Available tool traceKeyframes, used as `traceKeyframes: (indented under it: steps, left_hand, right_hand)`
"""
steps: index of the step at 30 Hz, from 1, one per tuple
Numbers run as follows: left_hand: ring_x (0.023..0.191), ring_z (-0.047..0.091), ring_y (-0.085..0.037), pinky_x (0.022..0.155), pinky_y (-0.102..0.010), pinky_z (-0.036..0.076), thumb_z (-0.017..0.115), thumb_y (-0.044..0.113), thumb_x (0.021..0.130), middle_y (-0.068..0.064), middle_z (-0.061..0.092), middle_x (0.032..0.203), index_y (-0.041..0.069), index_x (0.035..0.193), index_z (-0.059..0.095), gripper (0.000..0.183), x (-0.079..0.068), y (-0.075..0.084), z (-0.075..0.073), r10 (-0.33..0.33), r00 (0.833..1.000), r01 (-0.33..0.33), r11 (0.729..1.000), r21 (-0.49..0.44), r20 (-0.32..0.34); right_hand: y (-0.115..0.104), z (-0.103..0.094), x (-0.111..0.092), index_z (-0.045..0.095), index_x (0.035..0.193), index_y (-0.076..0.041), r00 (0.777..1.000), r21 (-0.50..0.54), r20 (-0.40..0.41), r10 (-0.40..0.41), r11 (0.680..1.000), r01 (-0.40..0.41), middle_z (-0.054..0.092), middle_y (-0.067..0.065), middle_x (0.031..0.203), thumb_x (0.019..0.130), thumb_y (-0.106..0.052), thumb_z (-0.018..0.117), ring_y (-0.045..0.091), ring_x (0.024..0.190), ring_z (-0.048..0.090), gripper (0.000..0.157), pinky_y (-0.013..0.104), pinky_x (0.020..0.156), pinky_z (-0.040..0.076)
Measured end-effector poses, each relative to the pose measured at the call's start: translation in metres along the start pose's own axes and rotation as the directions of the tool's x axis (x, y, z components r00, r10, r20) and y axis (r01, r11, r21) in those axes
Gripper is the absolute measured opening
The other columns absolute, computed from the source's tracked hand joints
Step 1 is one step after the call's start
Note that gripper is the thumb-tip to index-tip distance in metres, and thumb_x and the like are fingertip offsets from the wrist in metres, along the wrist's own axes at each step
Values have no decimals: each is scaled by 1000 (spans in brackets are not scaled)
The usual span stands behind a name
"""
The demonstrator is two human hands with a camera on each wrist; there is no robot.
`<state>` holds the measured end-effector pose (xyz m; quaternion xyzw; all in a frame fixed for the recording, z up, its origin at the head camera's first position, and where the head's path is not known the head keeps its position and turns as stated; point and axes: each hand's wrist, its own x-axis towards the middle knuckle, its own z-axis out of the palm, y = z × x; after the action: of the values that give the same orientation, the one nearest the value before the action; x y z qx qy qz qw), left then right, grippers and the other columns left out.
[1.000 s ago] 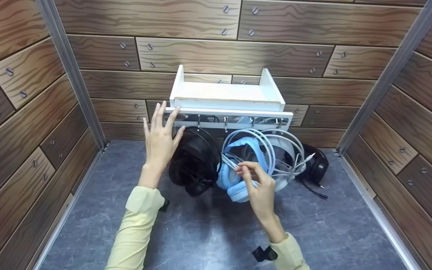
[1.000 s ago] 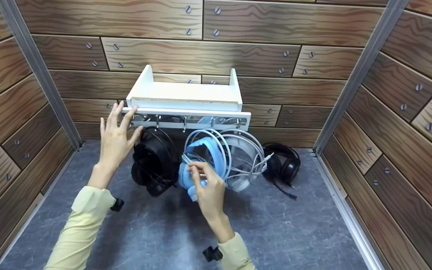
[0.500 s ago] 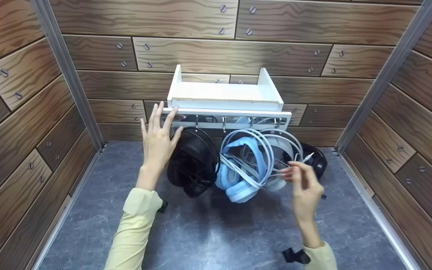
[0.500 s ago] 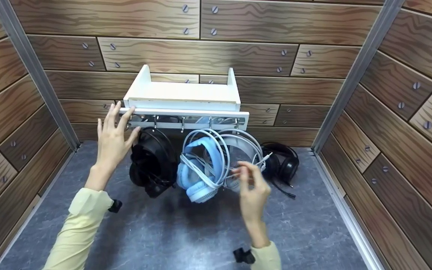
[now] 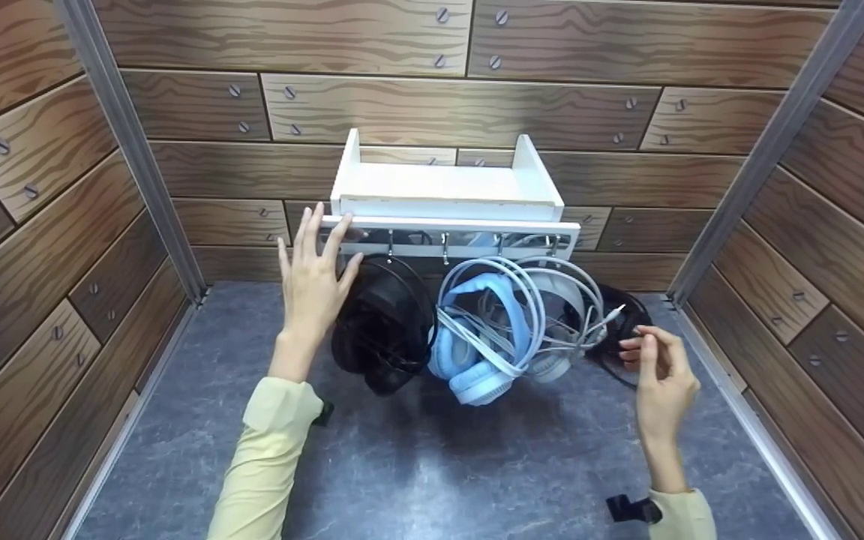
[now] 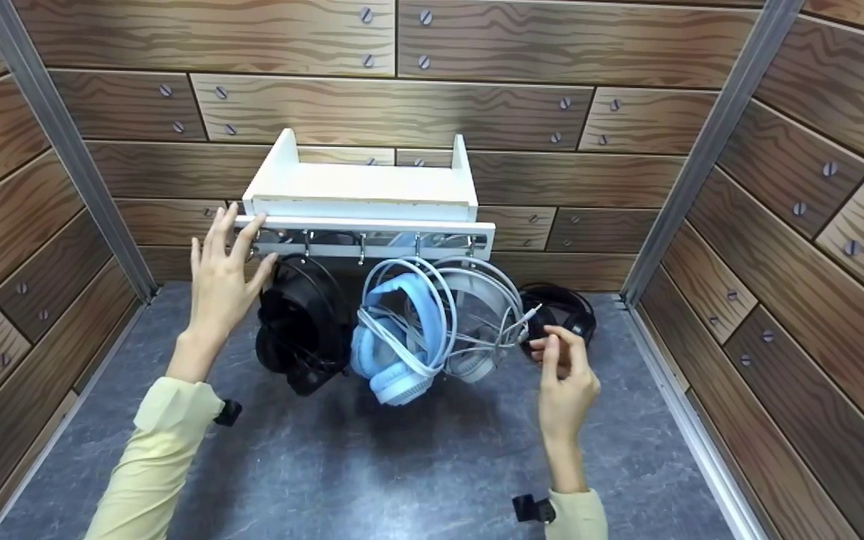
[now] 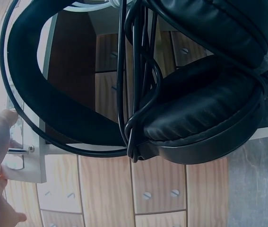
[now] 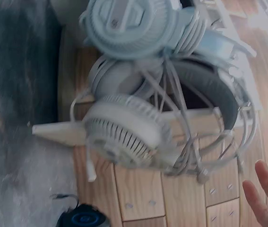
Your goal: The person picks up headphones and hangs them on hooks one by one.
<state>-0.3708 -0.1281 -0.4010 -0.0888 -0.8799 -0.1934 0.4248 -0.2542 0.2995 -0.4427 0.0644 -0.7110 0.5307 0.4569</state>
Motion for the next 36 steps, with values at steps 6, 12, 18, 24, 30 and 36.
traceKeyframes:
  steps: [6, 12, 18, 24, 30, 36]
  left_hand:
    - [141, 12, -16, 111, -57, 4, 57, 46, 87, -1, 22, 151, 40, 139, 35, 57, 0, 0, -1, -5, 1000, 5, 1000, 0, 11]
    - [141, 11, -16, 111, -57, 4, 56, 46, 87, -1, 21, 151, 39, 139, 36, 56, 0, 0, 0, -2, 1000, 2, 1000, -9, 16]
    - [141, 12, -18, 111, -56, 3, 56, 45, 87, -1, 21, 152, 38, 139, 35, 57, 0, 0, -1, 3, 1000, -3, 1000, -7, 15]
    - [141, 14, -18, 111, -57, 5, 56, 46, 87, -1, 22, 151, 38, 139, 36, 56, -1, 0, 0, 3, 1000, -3, 1000, 1, 9]
    - [141, 14, -17, 111, -56, 6, 57, 46, 87, 1, 21, 152, 39, 139, 36, 56, -1, -1, 1, -2, 1000, 2, 1000, -2, 2]
    - [141, 14, -18, 111, -57, 7, 57, 45, 87, 1, 19, 152, 38, 139, 35, 57, 0, -1, 0, 13, 1000, -13, 1000, -12, -5]
  right_hand:
    - [43, -6, 7, 62, 108, -2, 992, -144, 57, 116, 984, -107, 68, 17, 86, 94, -17, 52, 14, 65, 65, 23, 17, 53, 53]
    - [80, -7, 12, 64, 107, -11, 982, -295, 84, 166, 946, -135, 70, 7, 89, 92, -28, 54, -4, 66, 61, 24, 13, 50, 50]
    - [108, -4, 18, 66, 101, -17, 985, -485, 59, 162, 867, -113, 71, 0, 87, 91, -34, 55, -18, 63, 50, 22, 17, 61, 44]
    - [136, -2, 24, 66, 101, -17, 977, -598, 68, 200, 793, -121, 70, 1, 89, 90, -36, 55, 13, 76, 62, 24, 43, 71, 42]
    - [156, 0, 29, 64, 105, -20, 944, -678, 115, 310, 719, -153, 69, 3, 97, 92, -40, 51, 28, 89, 63, 27, 51, 75, 43]
    - [171, 0, 34, 63, 105, -18, 911, -735, 166, 378, 663, -141, 65, 8, 97, 92, -40, 51, 36, 93, 60, 28, 55, 74, 43]
